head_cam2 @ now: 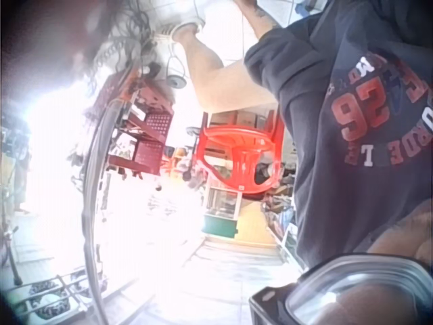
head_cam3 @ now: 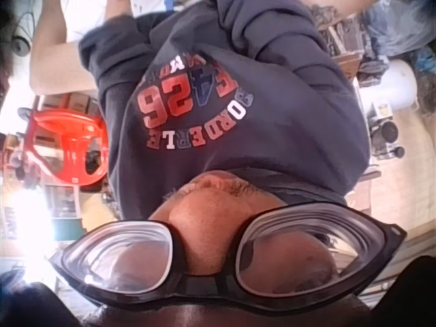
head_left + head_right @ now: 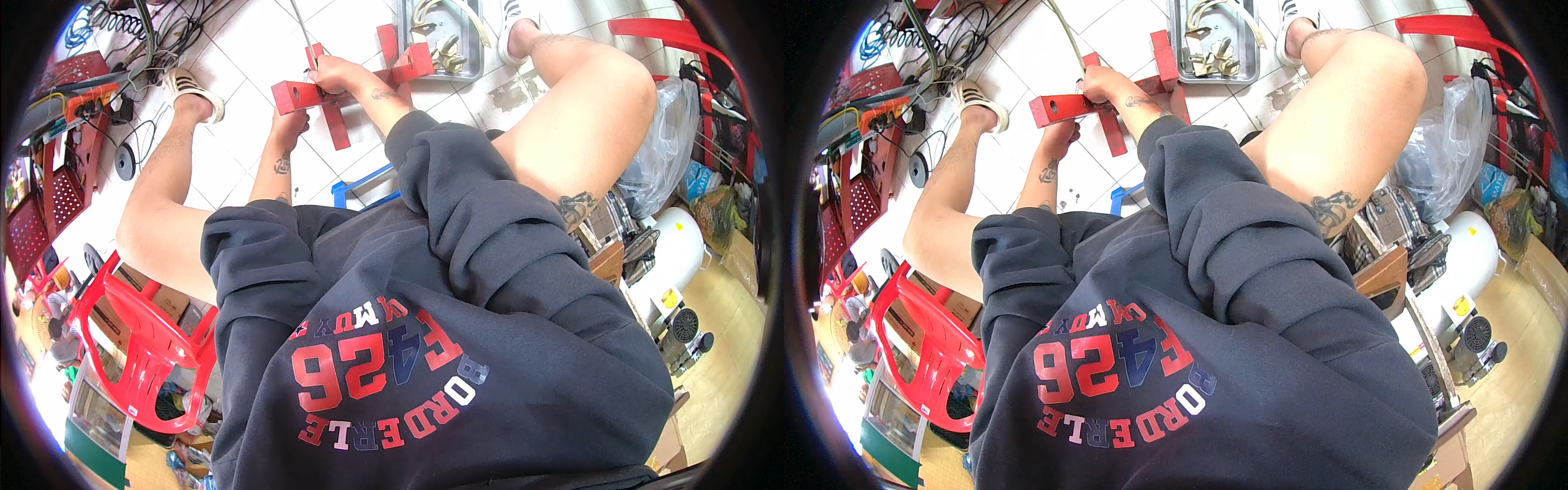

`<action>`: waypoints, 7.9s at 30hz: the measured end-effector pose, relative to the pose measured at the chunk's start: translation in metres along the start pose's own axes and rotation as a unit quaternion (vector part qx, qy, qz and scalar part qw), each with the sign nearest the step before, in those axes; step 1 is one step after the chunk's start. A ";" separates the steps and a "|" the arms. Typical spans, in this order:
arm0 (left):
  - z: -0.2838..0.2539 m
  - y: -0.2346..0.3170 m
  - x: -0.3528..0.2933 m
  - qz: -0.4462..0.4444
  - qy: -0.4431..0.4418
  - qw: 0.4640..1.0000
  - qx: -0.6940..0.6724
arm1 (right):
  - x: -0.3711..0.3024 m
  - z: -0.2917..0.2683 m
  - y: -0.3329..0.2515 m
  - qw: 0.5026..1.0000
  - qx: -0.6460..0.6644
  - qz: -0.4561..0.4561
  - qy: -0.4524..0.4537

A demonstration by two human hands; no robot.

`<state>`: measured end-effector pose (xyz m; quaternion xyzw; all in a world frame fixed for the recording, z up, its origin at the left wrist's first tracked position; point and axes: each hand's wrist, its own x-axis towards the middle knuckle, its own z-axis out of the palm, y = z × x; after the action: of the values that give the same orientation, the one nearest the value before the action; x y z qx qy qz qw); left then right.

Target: The person sits on the floor and uses a wrench to tighten a bolt on a curved metal piece. They then place the metal piece into a red metal jig and continue to tighten the bolt using the wrench.

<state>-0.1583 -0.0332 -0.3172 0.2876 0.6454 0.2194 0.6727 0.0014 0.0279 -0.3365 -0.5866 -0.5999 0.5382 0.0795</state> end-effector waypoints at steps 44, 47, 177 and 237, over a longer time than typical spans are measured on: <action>0.018 -0.003 -0.010 0.389 0.277 0.814 0.332 | 0.012 -0.023 -0.019 0.984 -0.102 0.075 -0.128; 0.016 -0.006 -0.011 0.401 0.271 0.803 0.347 | 0.023 -0.015 -0.017 0.971 -0.203 0.042 -0.122; 0.304 0.124 0.242 0.194 -0.030 0.835 0.514 | 0.011 -0.242 0.238 0.895 0.202 0.165 0.362; 0.043 0.285 -0.097 0.225 -0.212 0.950 0.044 | -0.417 -0.128 -0.135 0.830 0.117 -0.132 0.529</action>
<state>-0.1004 0.1084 -0.0540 0.4945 0.4151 0.2705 0.7141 0.1352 -0.1946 0.0391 -0.6829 -0.4710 0.1962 0.5228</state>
